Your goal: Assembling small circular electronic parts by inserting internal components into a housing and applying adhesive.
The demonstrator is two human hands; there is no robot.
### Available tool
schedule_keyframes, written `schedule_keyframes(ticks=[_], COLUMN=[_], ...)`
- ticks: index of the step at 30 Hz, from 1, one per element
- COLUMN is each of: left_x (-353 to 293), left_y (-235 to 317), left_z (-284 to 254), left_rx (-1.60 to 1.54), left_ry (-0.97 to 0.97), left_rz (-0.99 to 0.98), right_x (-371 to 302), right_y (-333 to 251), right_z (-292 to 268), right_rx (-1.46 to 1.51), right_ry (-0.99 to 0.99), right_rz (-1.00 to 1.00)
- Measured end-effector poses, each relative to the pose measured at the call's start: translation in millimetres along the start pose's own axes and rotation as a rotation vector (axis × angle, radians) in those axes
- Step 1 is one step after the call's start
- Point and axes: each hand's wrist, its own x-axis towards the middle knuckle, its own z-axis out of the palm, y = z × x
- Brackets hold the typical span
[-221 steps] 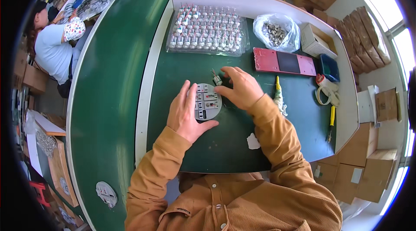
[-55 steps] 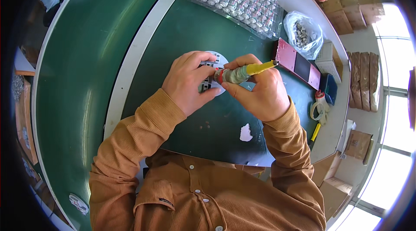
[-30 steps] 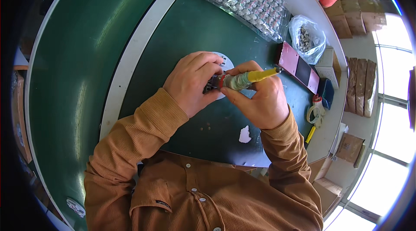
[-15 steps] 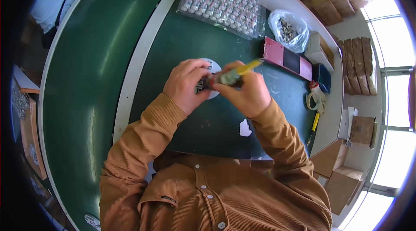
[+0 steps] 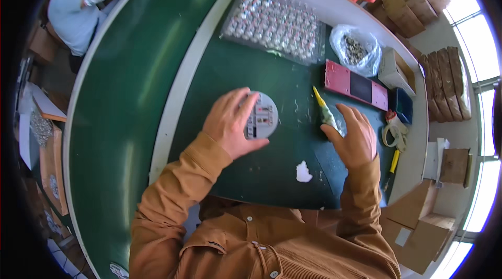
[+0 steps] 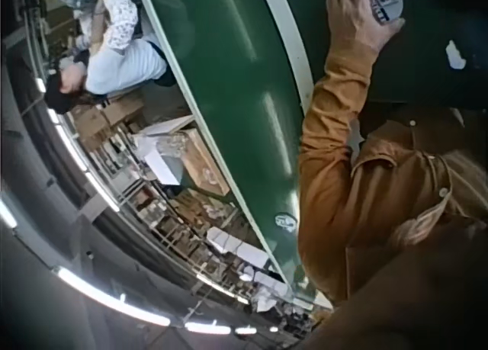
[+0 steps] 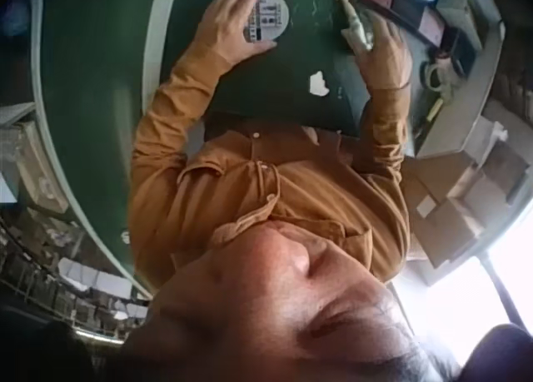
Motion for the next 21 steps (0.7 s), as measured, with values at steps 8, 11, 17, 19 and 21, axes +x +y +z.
schedule_keyframes(ticks=[8, 11, 17, 19, 21], left_x=[8, 8, 7, 1, -1], left_y=[29, 16, 30, 38, 45], left_z=[-19, -11, -31, -34, -37], left_rx=[-0.226, -0.129, -0.168, -0.358, -0.525], left_ry=[0.157, 0.162, 0.251, 0.052, -0.146], left_rz=[0.161, 0.138, -0.074, -0.328, -0.588], right_x=[20, 38, 53, 54, 54], right_y=[-45, -58, -72, -70, -69], right_z=[111, 135, 148, 152, 154], right_rx=[2.358, 2.344, 2.414, 2.255, 2.089], right_ry=[-0.660, -0.561, -0.370, -0.331, -0.299], right_rz=[0.291, 0.351, 0.137, 0.020, -0.092])
